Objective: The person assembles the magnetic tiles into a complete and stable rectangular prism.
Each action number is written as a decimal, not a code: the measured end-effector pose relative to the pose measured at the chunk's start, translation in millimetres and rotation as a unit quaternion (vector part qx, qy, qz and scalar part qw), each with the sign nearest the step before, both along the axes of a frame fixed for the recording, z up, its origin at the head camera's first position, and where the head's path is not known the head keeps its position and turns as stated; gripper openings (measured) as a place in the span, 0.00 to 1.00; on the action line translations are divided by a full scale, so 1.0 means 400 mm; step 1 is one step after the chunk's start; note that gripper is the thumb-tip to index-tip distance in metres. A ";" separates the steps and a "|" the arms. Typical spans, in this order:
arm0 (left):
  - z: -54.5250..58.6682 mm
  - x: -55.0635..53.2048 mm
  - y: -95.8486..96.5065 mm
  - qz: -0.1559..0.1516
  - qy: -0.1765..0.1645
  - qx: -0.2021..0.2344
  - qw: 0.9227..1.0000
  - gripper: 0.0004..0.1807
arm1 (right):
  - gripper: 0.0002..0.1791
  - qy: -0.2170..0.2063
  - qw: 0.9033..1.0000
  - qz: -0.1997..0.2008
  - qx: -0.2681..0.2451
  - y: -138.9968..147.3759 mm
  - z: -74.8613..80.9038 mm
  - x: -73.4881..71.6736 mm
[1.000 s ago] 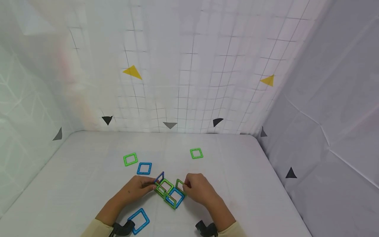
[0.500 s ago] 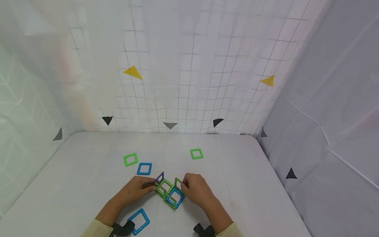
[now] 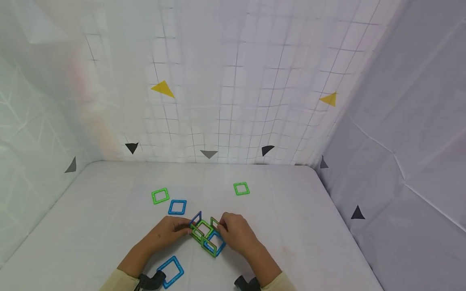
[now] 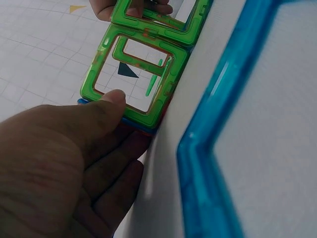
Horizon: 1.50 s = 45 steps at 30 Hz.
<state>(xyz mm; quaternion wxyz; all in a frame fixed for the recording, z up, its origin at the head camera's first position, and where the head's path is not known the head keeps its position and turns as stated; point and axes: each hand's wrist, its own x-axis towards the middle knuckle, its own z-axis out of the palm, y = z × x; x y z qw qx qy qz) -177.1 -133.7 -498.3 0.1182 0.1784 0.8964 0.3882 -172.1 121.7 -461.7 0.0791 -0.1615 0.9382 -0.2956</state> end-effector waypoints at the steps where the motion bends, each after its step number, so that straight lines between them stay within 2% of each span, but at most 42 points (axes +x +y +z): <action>1: 0.000 0.000 0.000 0.000 -0.001 0.001 1.000 0.17 | 0.04 0.006 1.000 0.004 -0.001 0.000 -0.001 -0.001; 9: 0.000 -0.001 -0.002 -0.003 -0.001 0.007 1.000 0.16 | 0.04 0.040 0.999 0.027 -0.016 -0.006 -0.004 -0.014; 22: -0.004 -0.002 -0.003 -0.013 0.014 0.007 1.000 0.15 | 0.04 0.031 0.999 0.024 0.001 -0.031 -0.010 -0.034; 27: -0.006 -0.002 -0.005 -0.010 0.018 0.005 1.000 0.15 | 0.03 0.031 0.999 0.025 0.001 -0.040 -0.001 -0.036; 37: 0.001 0.004 -0.007 -0.018 0.018 0.019 1.000 0.16 | 0.04 0.033 0.999 0.036 0.010 -0.054 0.002 -0.038; 45: -0.004 0.000 -0.007 -0.025 0.017 0.028 0.999 0.14 | 0.04 0.039 0.998 0.048 0.002 -0.056 0.003 -0.038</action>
